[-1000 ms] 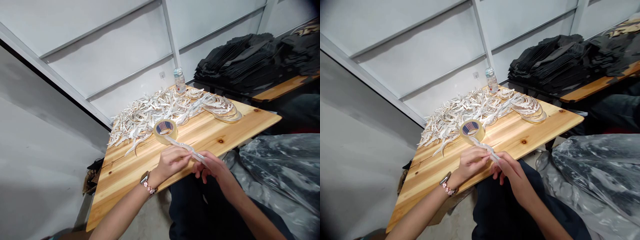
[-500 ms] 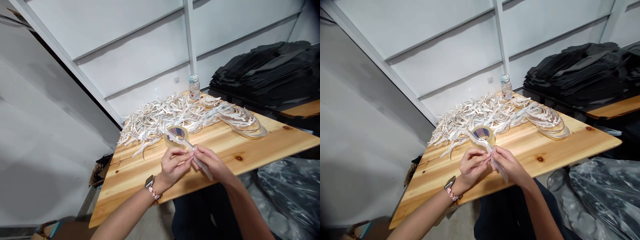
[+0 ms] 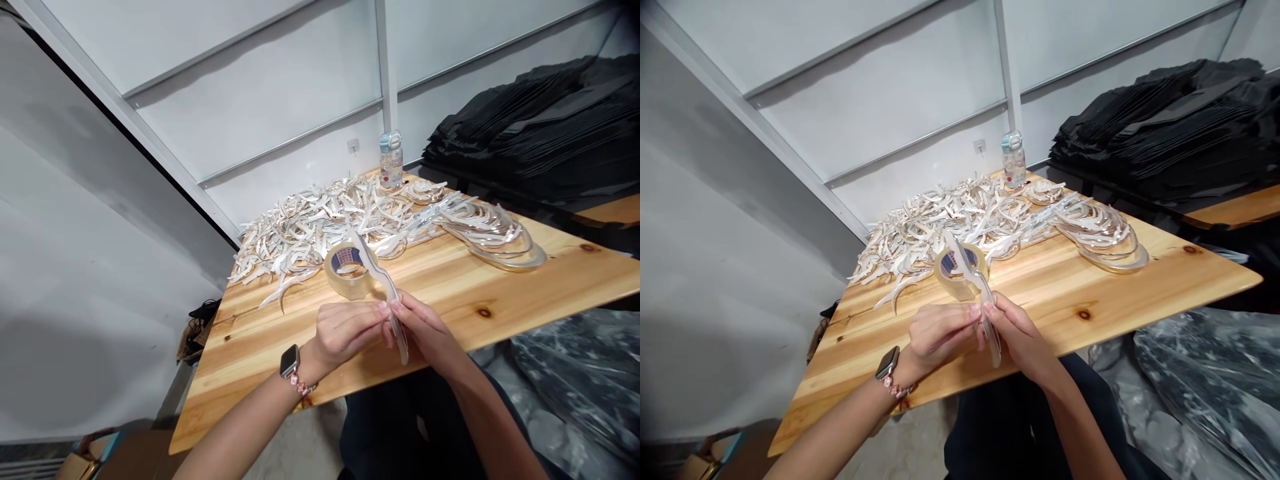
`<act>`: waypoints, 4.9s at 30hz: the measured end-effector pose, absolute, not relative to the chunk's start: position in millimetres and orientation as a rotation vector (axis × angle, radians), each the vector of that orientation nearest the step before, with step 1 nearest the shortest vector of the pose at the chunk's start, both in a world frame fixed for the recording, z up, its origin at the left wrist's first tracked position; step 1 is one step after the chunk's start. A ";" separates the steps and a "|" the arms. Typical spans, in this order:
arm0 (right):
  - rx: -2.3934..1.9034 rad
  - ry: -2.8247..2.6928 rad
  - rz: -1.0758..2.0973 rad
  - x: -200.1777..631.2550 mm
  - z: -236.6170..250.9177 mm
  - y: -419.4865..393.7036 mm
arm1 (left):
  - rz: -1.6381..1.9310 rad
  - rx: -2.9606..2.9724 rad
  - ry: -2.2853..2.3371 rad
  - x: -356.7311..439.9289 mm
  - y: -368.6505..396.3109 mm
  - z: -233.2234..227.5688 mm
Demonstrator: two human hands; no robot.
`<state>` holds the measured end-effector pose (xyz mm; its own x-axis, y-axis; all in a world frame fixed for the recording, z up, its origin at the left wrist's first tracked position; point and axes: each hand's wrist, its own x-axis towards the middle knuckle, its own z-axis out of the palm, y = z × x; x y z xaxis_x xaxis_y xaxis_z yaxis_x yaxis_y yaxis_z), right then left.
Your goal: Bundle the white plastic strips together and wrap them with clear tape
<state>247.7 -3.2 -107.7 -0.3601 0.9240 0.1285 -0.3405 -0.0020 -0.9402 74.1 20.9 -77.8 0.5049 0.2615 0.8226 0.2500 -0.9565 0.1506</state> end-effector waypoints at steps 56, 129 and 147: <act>-0.722 -1.267 1.584 241.9 -101.2 -5.9 | 1.614 2.531 0.728 84.5 18.4 -78.6; -0.760 -1.197 1.503 238.9 -103.6 -4.4 | 1.527 2.493 0.919 87.5 18.5 -84.5; -0.796 -1.165 1.553 237.4 -108.3 -2.8 | 1.578 2.350 0.814 87.2 21.5 -89.4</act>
<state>237.4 -2.8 -108.3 -0.2871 0.9562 0.0575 -0.3234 -0.0402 -0.9454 87.2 21.5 -89.4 0.2799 0.5413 0.7929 0.3324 -0.8294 0.4489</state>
